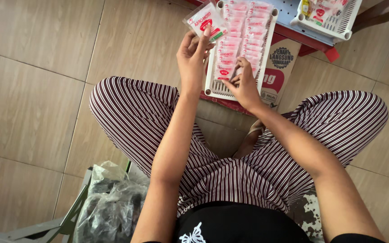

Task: The person sits on the floor and repeatedly picks up small snack packets from a white plastic basket, then places them into a white plastic crate. The person handles the packets one at a time or in small groups, arranging them neatly in the crate.

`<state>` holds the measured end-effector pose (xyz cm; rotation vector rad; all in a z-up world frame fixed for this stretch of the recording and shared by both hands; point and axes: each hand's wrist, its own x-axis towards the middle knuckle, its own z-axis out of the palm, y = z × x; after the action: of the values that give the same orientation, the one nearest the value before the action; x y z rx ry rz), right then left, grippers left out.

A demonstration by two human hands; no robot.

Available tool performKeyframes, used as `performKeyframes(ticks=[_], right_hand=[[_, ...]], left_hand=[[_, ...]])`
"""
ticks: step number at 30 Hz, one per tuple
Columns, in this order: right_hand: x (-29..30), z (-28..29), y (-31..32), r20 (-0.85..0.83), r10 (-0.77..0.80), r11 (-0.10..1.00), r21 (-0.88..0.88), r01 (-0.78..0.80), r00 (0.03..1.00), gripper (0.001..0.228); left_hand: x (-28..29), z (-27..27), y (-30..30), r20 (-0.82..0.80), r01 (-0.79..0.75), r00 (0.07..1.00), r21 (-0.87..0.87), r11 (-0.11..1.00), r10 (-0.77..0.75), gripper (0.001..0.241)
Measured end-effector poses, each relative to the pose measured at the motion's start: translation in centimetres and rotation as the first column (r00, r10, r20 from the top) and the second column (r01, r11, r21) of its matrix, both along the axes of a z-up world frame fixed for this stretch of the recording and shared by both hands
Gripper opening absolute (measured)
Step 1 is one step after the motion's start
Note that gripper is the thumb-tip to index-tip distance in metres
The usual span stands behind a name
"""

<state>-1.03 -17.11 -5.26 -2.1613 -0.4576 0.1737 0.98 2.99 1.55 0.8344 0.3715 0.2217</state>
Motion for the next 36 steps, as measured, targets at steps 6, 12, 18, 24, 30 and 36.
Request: performKeyframes(ticks=[6,12,18,24,30,36], right_hand=[[-0.2,-0.3,0.5,0.183,0.042,0.999,-0.005,-0.042,0.982,0.087],[0.3,-1.0,0.5,0.191,0.025,0.998,-0.062,-0.013,0.981,0.076],[0.3,-0.5,0.5,0.128,0.07,0.997,-0.043,-0.065,0.989,0.063],[0.2,1.3,0.5,0.008,0.073,0.996,-0.059,-0.072,0.997,0.055],[0.0,2.9,0.5,0.03,0.109,0.988,-0.115,-0.105,0.994,0.06],[0.4,4.9,0.2,0.005,0.03,0.995,-0.092,-0.029,1.0,0.047]], left_hand=[[0.2,-0.2,-0.2,0.004,0.0,1.0,0.025,1.0,0.0,0.025],[-0.1,-0.1,-0.2,0.012,0.019,1.0,0.017,1.0,-0.019,0.026],[-0.1,0.0,-0.3,-0.014,0.009,1.0,0.083,0.997,-0.008,0.026],[0.1,-0.3,-0.5,-0.015,0.015,1.0,0.093,0.996,-0.014,0.026],[-0.2,-0.3,-0.6,-0.043,0.019,0.999,0.132,0.991,-0.013,0.025],[-0.1,-0.5,-0.8,-0.071,0.062,0.996,0.164,0.984,-0.051,0.025]])
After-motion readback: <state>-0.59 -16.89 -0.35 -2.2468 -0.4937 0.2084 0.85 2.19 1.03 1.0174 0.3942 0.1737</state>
